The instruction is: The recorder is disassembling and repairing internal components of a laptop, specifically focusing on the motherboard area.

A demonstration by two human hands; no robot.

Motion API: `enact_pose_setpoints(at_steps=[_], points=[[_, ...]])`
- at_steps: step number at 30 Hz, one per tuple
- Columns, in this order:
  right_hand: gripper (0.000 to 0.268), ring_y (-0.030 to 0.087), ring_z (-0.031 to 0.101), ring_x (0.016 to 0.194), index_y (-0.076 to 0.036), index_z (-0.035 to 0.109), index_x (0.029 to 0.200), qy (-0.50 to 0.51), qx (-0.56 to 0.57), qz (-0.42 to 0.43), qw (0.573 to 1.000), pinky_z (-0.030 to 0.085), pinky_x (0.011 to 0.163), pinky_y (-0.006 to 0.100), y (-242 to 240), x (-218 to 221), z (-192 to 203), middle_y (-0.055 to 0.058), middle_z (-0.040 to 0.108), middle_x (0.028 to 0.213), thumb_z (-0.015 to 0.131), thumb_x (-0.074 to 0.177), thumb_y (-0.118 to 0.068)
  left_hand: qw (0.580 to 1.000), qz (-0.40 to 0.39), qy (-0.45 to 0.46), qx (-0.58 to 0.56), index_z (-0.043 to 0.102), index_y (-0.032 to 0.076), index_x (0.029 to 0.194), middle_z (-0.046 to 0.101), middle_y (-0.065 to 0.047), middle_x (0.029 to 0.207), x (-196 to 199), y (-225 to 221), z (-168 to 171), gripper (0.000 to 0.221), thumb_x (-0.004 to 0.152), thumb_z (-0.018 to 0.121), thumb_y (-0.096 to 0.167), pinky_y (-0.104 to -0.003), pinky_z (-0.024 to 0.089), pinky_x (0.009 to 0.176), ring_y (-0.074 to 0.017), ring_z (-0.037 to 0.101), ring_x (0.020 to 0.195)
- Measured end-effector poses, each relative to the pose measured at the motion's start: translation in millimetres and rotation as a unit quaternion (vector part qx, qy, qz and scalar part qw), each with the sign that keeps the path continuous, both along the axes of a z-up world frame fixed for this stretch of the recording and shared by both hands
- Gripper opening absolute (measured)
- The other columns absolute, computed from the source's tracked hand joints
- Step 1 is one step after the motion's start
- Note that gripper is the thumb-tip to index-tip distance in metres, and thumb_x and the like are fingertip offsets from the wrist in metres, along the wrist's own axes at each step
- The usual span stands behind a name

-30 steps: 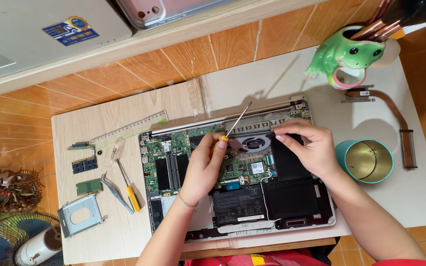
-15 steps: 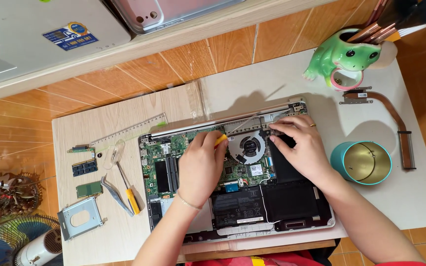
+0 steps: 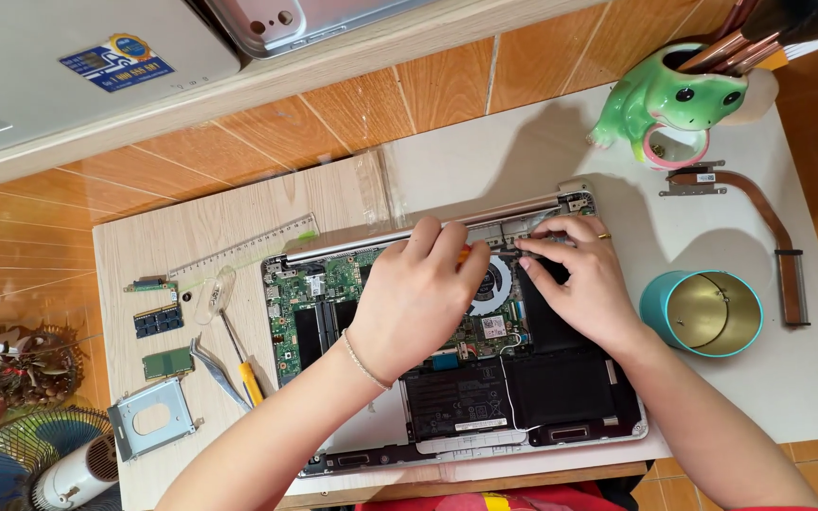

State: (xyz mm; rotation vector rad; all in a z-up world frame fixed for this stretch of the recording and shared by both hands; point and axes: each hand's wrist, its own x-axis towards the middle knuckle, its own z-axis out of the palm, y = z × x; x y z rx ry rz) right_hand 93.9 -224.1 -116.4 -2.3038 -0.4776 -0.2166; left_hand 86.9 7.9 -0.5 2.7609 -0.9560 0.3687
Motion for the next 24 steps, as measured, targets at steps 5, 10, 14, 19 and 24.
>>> enact_pose_setpoints(at_steps=[5, 10, 14, 19, 24], points=[[0.020, 0.032, 0.060, 0.111, -0.011, 0.080, 0.106, -0.004, -0.002, 0.001, 1.000, 0.046, 0.103, 0.045, -0.4, 0.2, -1.0, 0.005, 0.068, 0.109, 0.077, 0.086, -0.013, 1.000, -0.012, -0.014, 0.020, 0.068, 0.003, 0.099, 0.059, -0.007, 0.095, 2.4, -3.3, -2.2, 0.025, 0.076, 0.067, 0.014, -0.031, 0.054, 0.067, -0.0222, 0.059, 0.093], [0.019, 0.031, 0.060, 0.110, -0.011, 0.080, 0.105, -0.008, 0.001, 0.002, 1.000, 0.046, 0.103, 0.045, -0.4, 1.0, -1.4, 0.005, 0.068, 0.108, 0.078, 0.086, -0.013, 0.999, -0.024, -0.021, 0.027, 0.065, 0.005, 0.093, 0.058, -0.006, 0.094, 5.3, -6.3, 2.7, 0.020, 0.076, 0.067, 0.016, -0.030, 0.053, 0.068, -0.0222, 0.058, 0.093], [0.019, 0.031, 0.060, 0.110, -0.011, 0.080, 0.105, -0.004, 0.002, 0.002, 1.000, 0.046, 0.102, 0.045, -0.6, 0.5, -1.0, 0.005, 0.068, 0.108, 0.077, 0.086, -0.013, 0.998, -0.025, -0.030, 0.050, 0.066, 0.005, 0.092, 0.057, -0.006, 0.093, 6.9, -11.5, 2.6, 0.021, 0.075, 0.066, 0.017, -0.029, 0.052, 0.065, -0.0219, 0.058, 0.091], [0.019, 0.032, 0.059, 0.114, -0.008, 0.078, 0.102, -0.015, 0.000, 0.009, 1.000, 0.045, 0.106, 0.047, -6.7, -0.2, -13.3, 0.007, 0.066, 0.114, 0.077, 0.083, -0.011, 0.994, -0.084, -0.032, 0.069, 0.066, 0.008, 0.082, 0.058, -0.007, 0.092, 11.0, -20.9, 17.0, 0.012, 0.075, 0.066, 0.017, -0.030, 0.052, 0.069, -0.0220, 0.059, 0.094], [0.023, 0.037, 0.057, 0.118, -0.004, 0.075, 0.100, -0.013, 0.005, 0.010, 1.000, 0.044, 0.106, 0.047, -7.1, -1.5, -11.3, 0.009, 0.065, 0.119, 0.077, 0.078, -0.010, 0.993, -0.100, -0.060, 0.019, 0.069, 0.002, 0.082, 0.061, -0.007, 0.104, 8.0, -45.0, 1.9, 0.018, 0.073, 0.065, 0.018, -0.031, 0.054, 0.073, -0.0213, 0.060, 0.096]])
